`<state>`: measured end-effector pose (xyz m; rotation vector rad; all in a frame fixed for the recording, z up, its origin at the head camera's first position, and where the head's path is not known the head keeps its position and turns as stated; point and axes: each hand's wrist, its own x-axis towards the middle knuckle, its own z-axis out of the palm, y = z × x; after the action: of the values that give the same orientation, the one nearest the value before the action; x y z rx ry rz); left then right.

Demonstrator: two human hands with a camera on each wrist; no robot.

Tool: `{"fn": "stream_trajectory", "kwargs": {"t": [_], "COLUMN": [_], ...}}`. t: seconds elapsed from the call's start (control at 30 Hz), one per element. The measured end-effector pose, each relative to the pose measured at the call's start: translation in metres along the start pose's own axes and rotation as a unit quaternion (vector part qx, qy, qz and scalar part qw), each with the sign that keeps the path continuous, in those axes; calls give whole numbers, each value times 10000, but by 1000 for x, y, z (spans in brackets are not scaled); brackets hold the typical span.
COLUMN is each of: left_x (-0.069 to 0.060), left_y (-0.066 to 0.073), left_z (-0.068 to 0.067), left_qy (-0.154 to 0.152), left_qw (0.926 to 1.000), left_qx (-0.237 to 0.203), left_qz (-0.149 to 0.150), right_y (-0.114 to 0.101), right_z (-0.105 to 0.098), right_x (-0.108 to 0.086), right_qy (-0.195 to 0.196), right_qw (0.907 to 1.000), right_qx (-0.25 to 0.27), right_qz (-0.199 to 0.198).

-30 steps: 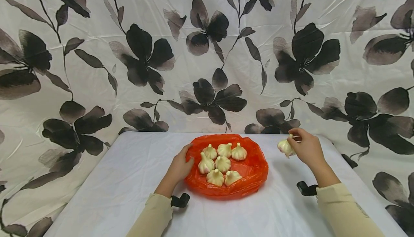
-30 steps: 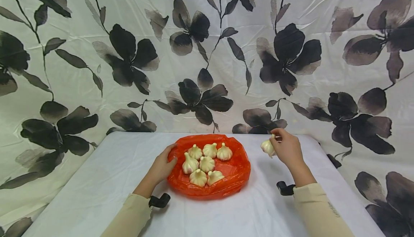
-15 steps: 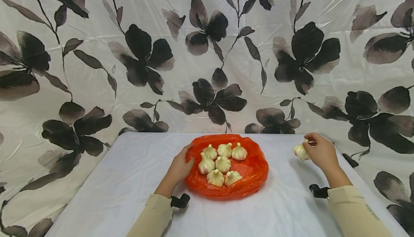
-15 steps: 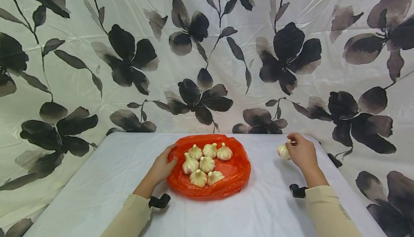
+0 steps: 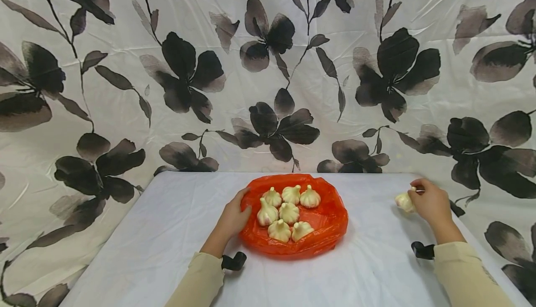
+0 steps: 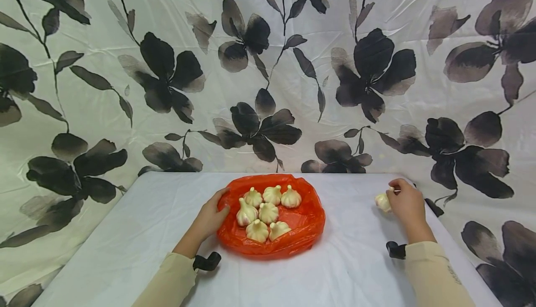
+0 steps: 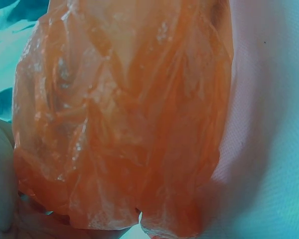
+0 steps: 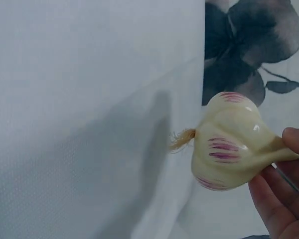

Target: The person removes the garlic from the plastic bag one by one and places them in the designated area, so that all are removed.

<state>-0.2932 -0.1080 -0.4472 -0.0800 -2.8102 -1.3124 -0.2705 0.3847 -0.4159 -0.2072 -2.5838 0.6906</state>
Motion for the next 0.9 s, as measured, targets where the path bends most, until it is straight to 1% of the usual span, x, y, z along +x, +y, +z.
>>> {"fn": "stream_trajectory", "kwargs": {"t": [0.13, 0.27, 0.4, 0.5, 0.73, 0.9], "left_x": [-1, -2, -4, -5, -6, -5], "left_y": [0, 0, 0, 0, 0, 1], "left_z": [0, 0, -1, 0, 1, -1], "left_qy": [24, 30, 96, 121, 60, 41], "left_qw": [10000, 10000, 9997, 9995, 9999, 9999], "left_qx": [33, 70, 88, 89, 56, 40], "left_qz": [5, 18, 183, 267, 138, 105], "right_y": [7, 10, 13, 15, 23, 26], "right_z": [0, 0, 0, 0, 9, 15], "right_x": [2, 5, 10, 14, 19, 21], "right_qy": [53, -14, -138, -199, -271, -369], "right_qw": [10000, 9996, 9987, 9981, 9982, 9971], "right_qx": [-41, -46, -62, -97, -224, -127], "right_qz": [10, 265, 494, 571, 496, 658]}}
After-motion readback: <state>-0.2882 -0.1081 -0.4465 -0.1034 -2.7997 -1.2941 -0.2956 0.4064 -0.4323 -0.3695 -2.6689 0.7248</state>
